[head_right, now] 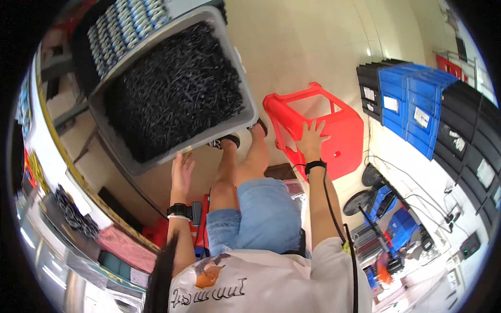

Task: Assembling plastic toy motorcycle frames with wheels and handlebars in a manufacturing facility.

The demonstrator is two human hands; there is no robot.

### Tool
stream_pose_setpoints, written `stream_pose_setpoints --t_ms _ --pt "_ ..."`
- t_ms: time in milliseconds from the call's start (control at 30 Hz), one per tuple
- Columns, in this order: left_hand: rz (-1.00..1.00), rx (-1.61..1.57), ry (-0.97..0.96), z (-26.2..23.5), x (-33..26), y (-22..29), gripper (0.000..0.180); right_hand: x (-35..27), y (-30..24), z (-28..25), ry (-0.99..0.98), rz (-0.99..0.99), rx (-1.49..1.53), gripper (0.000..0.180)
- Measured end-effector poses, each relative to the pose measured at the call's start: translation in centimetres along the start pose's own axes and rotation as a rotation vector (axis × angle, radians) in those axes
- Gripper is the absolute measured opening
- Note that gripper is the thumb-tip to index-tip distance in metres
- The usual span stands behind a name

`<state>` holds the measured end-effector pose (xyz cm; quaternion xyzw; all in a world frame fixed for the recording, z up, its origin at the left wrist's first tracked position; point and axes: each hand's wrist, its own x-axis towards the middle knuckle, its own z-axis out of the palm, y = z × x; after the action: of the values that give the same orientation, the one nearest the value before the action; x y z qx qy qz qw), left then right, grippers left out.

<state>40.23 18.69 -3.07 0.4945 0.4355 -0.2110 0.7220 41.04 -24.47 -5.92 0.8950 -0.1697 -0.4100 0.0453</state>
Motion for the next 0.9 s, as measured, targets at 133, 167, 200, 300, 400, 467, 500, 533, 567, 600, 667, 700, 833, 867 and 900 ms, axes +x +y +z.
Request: stream_pose_setpoints --t_ms 133,167,200,300,400,467,500,533,567,600,667,700,833,867,900 --pt "-0.052 0.418 0.034 -2.1 -3.4 0.1 0.074 -2.8 -3.5 0.5 -0.011 0.013 0.032 0.073" --pt "-0.099 0.415 0.067 -3.5 -3.8 -0.9 0.076 -3.5 -4.4 0.6 -0.035 -0.021 0.064 0.07" --pt "-0.095 0.405 0.079 -5.5 -4.2 -2.2 0.076 -4.5 -5.6 1.0 -0.063 -0.057 0.097 0.066" --pt "-0.183 0.497 0.105 -9.7 -5.4 -5.1 0.073 -7.4 -8.3 2.5 -0.009 -0.156 0.177 0.058" --pt "-0.276 0.454 0.099 -12.1 -6.4 -6.4 0.07 -9.0 -11.8 2.6 -0.103 -0.346 -0.053 0.049" --pt "-0.29 0.384 0.104 -11.8 -6.3 -5.9 0.066 -9.2 -12.9 4.0 -0.192 -0.447 -0.361 0.045" --pt "-0.268 0.395 0.098 -12.1 -6.4 -5.9 0.062 -8.6 -13.2 6.6 -0.139 -0.683 -0.641 0.043" --pt "-0.244 0.405 0.095 -12.5 -6.3 -5.9 0.058 -8.1 -14.1 7.3 -0.076 -0.92 -0.919 0.041" --pt "-0.25 0.39 0.111 -12.5 -6.5 -6.1 0.058 -7.5 -14.8 8.0 -0.286 -0.936 -0.981 0.042" --pt "-0.214 0.356 0.116 -12.1 -6.9 -6.4 0.051 -7.1 -15.9 8.3 -0.282 -0.962 -0.992 0.042" --pt "-0.18 0.316 0.139 -11.1 -7.6 -6.6 0.045 -7.6 -17.7 8.9 -0.408 -0.85 -1.051 0.041" --pt "-0.205 0.334 0.103 -10.1 -7.9 -6.4 0.04 -7.0 -17.4 10.5 -0.394 -0.811 -1.057 0.043" --pt "0.121 0.923 0.003 -9.9 -7.6 -4.2 0.032 -5.1 -18.6 12.6 -0.401 -0.73 -1.216 0.05" --pt "0.125 0.924 0.006 -9.8 -7.4 -3.5 0.032 -4.3 -18.5 13.6 -0.396 -0.731 -1.215 0.05" --pt "0.088 0.828 0.111 -9.1 -6.7 -2.6 0.032 -2.6 -17.3 15.5 -0.382 -0.661 -1.113 0.051"
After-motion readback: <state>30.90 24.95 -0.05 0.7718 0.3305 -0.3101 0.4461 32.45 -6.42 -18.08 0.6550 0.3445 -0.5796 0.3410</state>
